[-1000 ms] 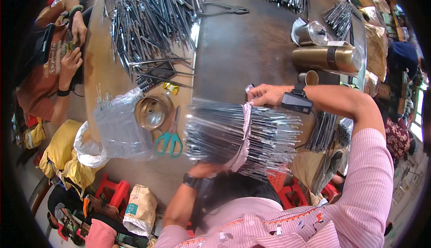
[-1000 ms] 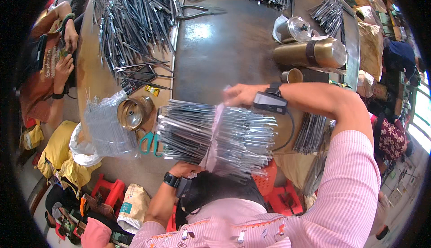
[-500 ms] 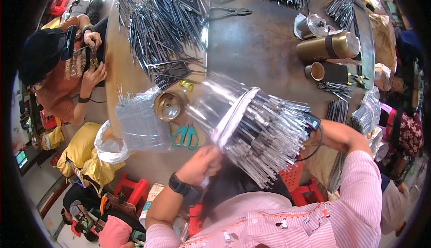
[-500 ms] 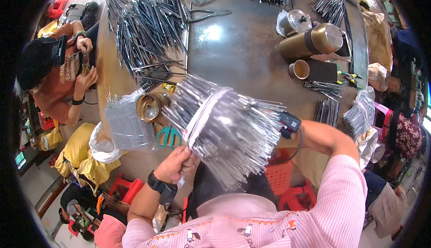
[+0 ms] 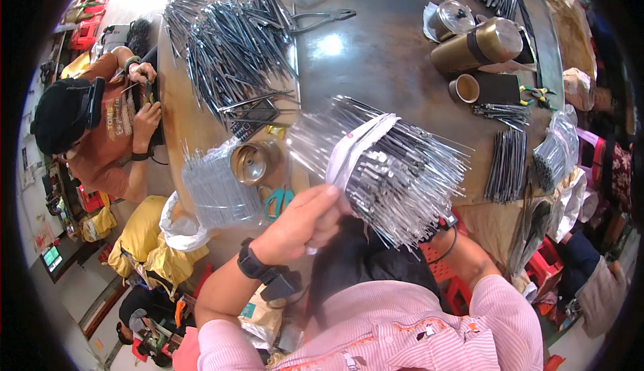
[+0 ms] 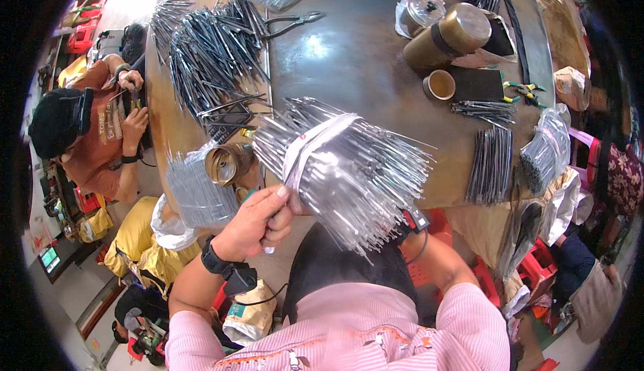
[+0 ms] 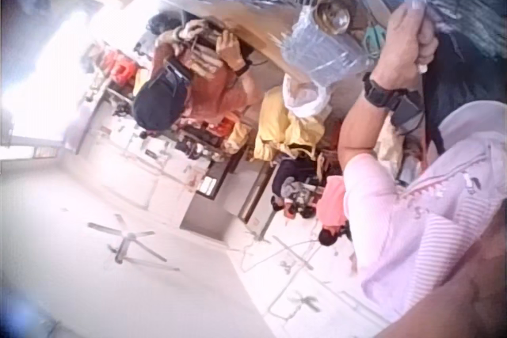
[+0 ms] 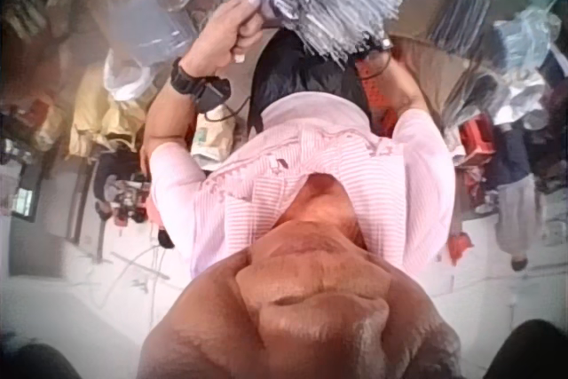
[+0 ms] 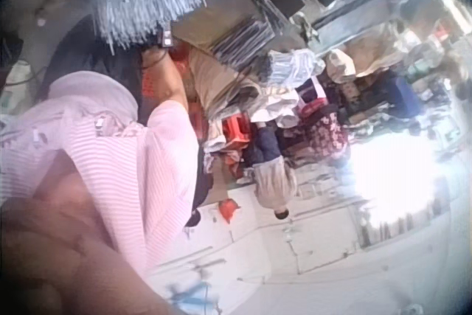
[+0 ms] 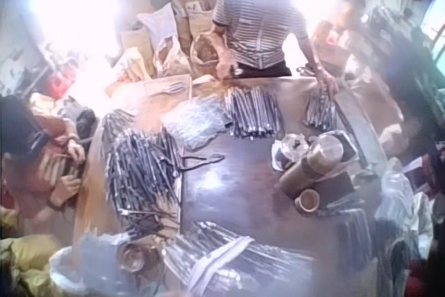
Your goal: The person gathers metal rods into a bundle, wraps a pink strap around them, and uses a handheld strapping tool to tighten and secure the bundle. The person then lifts the finished bundle and places it on the floor.
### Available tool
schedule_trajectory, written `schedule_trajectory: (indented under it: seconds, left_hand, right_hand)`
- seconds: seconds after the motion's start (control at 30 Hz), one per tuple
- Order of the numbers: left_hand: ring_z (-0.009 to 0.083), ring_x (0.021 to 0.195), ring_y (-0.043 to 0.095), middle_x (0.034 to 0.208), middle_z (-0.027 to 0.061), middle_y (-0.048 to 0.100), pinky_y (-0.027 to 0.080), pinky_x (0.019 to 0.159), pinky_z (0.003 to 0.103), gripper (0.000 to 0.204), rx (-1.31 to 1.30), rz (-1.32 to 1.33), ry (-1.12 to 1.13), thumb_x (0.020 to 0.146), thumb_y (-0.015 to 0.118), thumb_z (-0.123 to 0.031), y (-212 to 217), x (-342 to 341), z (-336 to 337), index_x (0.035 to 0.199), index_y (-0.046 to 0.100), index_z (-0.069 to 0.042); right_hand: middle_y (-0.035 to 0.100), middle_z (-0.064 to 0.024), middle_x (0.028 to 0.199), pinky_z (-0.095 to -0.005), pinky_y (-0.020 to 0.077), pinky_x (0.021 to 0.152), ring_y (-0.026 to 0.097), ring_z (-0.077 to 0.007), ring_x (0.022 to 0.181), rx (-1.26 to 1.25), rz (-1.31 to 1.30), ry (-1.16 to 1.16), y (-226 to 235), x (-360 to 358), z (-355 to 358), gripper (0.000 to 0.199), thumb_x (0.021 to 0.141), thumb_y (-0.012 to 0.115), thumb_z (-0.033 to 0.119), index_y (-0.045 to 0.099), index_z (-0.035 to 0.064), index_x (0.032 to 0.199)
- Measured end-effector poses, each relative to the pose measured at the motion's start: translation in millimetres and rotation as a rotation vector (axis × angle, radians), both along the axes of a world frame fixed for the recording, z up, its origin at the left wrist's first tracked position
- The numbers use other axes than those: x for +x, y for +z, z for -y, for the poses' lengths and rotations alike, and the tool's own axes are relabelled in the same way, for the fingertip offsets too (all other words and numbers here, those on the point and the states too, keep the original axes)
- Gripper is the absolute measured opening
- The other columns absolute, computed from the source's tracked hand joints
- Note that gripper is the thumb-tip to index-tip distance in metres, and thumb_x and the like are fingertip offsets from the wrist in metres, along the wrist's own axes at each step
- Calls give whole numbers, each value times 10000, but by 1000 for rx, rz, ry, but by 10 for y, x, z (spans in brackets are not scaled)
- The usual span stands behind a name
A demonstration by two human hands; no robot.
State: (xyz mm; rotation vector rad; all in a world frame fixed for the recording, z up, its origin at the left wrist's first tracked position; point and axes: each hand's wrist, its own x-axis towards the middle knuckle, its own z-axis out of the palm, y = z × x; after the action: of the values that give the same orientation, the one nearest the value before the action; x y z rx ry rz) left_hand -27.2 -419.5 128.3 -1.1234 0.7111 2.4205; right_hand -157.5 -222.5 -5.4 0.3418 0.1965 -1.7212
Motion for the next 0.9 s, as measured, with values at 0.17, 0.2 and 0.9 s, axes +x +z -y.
schedule_trajectory:
  seconds: [0.17, 0.2, 0.9]
  left_hand:
    - [49, 418, 231, 545, -54, 265, 188, 378, 233, 282, -181, -136, 56, 1024, 447, -269, -148, -374, -211, 918, 520, -18]
    - [51, 417, 234, 543, -54, 265, 193, 378, 234, 283, -173, -153, 58, 1024, 447, -269, -184, -418, -232, 914, 520, -18]
    - [47, 413, 229, 540, -65, 256, 170, 383, 237, 263, -150, -211, 173, 1008, 463, -254, -219, -606, -539, 871, 492, -31]
  right_hand:
    - [531, -177, 1308, -391, 483, 958, 550, -269, 1150, -68, 107, -167, 4, 212, -155, 428, 995, 462, 247, 447, 1, 1346]
    - [529, -178, 1311, -393, 483, 958, 549, -273, 1151, -77, 122, -201, -3, 243, -180, 431, 996, 459, 251, 444, 2, 1348]
    - [643, -89, 1104, -319, 574, 711, 645, -214, 954, 163, 478, -201, -498, 854, -802, 284, 957, 514, 276, 589, 100, 1166]
